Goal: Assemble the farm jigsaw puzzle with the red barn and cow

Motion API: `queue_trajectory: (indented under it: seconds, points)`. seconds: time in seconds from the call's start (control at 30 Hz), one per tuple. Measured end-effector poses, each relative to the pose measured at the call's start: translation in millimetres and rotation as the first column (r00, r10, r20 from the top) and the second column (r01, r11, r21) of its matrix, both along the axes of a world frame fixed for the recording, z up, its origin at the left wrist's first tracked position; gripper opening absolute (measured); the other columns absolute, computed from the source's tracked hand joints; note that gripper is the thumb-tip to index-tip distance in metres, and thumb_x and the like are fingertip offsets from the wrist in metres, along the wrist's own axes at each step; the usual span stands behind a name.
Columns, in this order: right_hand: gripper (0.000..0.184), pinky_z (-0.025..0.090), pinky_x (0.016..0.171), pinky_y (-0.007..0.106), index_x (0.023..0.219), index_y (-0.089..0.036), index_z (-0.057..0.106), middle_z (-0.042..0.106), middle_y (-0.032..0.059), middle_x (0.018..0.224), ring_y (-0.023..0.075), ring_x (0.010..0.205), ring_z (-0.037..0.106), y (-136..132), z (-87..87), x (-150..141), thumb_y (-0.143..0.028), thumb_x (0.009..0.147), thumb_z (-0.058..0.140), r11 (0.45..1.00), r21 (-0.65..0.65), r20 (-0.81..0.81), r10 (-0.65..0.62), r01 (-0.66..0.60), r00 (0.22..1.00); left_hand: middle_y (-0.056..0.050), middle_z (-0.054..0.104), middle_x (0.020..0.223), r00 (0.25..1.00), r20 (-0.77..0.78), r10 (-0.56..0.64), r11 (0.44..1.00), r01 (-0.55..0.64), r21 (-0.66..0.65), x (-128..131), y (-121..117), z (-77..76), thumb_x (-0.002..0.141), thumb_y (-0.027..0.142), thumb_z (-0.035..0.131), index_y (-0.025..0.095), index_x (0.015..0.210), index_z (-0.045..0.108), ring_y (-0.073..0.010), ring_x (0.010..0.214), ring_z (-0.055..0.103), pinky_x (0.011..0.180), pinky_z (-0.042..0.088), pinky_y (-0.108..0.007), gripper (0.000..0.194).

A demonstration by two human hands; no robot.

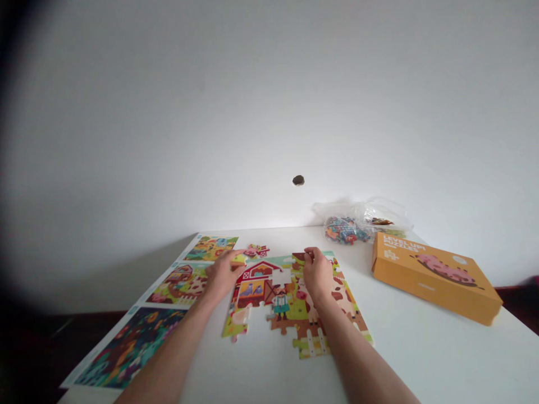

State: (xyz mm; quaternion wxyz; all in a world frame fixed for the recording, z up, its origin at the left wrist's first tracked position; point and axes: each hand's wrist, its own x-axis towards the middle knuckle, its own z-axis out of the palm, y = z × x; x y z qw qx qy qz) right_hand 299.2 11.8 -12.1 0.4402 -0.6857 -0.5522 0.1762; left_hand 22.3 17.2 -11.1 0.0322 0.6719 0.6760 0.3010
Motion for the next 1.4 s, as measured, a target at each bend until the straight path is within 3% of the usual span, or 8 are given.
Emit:
queue_trajectory:
  seconds: [0.17,0.23,0.4,0.57,0.9,1.2,1.3,1.4]
  points:
    - [0.028,0.039,0.077,0.032,0.11,-0.021,0.068,0.074,0.0095,0.095,0.0249,0.091,0.064,-2,3.3,6,-0.019,0.093,0.046,0.993,-0.077,0.31,-0.065,0.093,0.948,-0.003,0.066,0.113,0.961,0.171,-0.217,0.969,0.191,0.156,1,4,-2.0,0.076,0.005,0.054,0.028,0.111,0.07,-0.0205,0.109,0.061,0.098,0.048,-0.034,0.045]
    - [0.029,0.037,0.08,0.034,0.112,-0.022,0.068,0.073,0.0095,0.099,0.0265,0.096,0.063,-4,4.6,6,-0.017,0.092,0.047,0.983,-0.128,0.378,-0.073,0.13,0.923,-0.004,0.066,0.113,0.933,0.261,-0.247,0.96,0.199,0.196,-1,6,-3.8,0.075,0.006,0.053,0.025,0.113,0.069,-0.0202,0.107,0.062,0.098,0.049,-0.033,0.046]
    - [0.032,0.034,0.086,0.038,0.114,-0.024,0.067,0.07,0.0104,0.106,0.0289,0.106,0.058,-8,5.3,4,-0.014,0.091,0.046,0.966,-0.195,0.438,-0.071,0.171,0.896,-0.007,0.067,0.114,0.905,0.398,-0.15,0.983,0.094,0.159,-9,12,-12.4,0.074,0.014,0.055,0.02,0.118,0.067,-0.0194,0.09,0.066,0.091,0.053,-0.035,0.045]
    - [0.034,0.034,0.085,0.04,0.116,-0.024,0.066,0.068,0.0115,0.109,0.0301,0.107,0.056,-9,6.5,4,-0.014,0.092,0.044,0.961,-0.214,0.457,-0.058,0.174,0.887,-0.007,0.071,0.112,0.883,0.459,-0.093,0.99,0.035,0.134,-12,16,-18.5,0.071,0.017,0.056,0.019,0.115,0.069,-0.0206,0.088,0.069,0.084,0.056,-0.033,0.046]
    - [0.035,0.035,0.086,0.04,0.118,-0.024,0.066,0.065,0.0138,0.11,0.03,0.108,0.056,-8,5.9,4,-0.015,0.092,0.044,0.955,-0.241,0.462,-0.041,0.17,0.886,-0.007,0.071,0.116,0.831,0.537,-0.147,0.989,0.116,0.092,-11,19,-22.6,0.07,0.014,0.053,0.019,0.113,0.069,-0.021,0.097,0.069,0.088,0.056,-0.033,0.046]
    - [0.036,0.035,0.088,0.043,0.118,-0.024,0.066,0.064,0.0136,0.113,0.0317,0.109,0.054,-10,7.8,4,-0.012,0.086,0.052,0.96,-0.217,0.484,-0.054,0.179,0.873,-0.009,0.073,0.115,0.774,0.617,-0.145,0.989,0.11,0.095,-9,19,-21.1,0.071,0.018,0.058,0.017,0.107,0.071,-0.0246,0.107,0.068,0.096,0.054,-0.038,0.038]
    - [0.034,0.034,0.092,0.043,0.115,-0.024,0.068,0.066,0.0111,0.114,0.0302,0.11,0.054,-9,9.2,1,-0.013,0.085,0.055,0.987,-0.116,0.449,-0.044,0.107,0.893,-0.011,0.073,0.116,0.735,0.658,-0.162,0.987,0.128,0.099,-3,16,-14.7,0.073,0.023,0.062,0.015,0.109,0.069,-0.0253,0.11,0.067,0.092,0.056,-0.036,0.037]
    - [0.029,0.038,0.091,0.037,0.113,-0.024,0.068,0.071,0.0061,0.105,0.0234,0.101,0.059,-7,10.6,-5,-0.018,0.09,0.053,0.993,-0.001,0.281,0.114,-0.118,0.953,-0.01,0.073,0.115,0.672,0.709,-0.213,0.975,0.194,0.109,7,9,-5.2,0.076,0.026,0.065,0.015,0.112,0.068,-0.0249,0.11,0.067,0.092,0.056,-0.036,0.038]
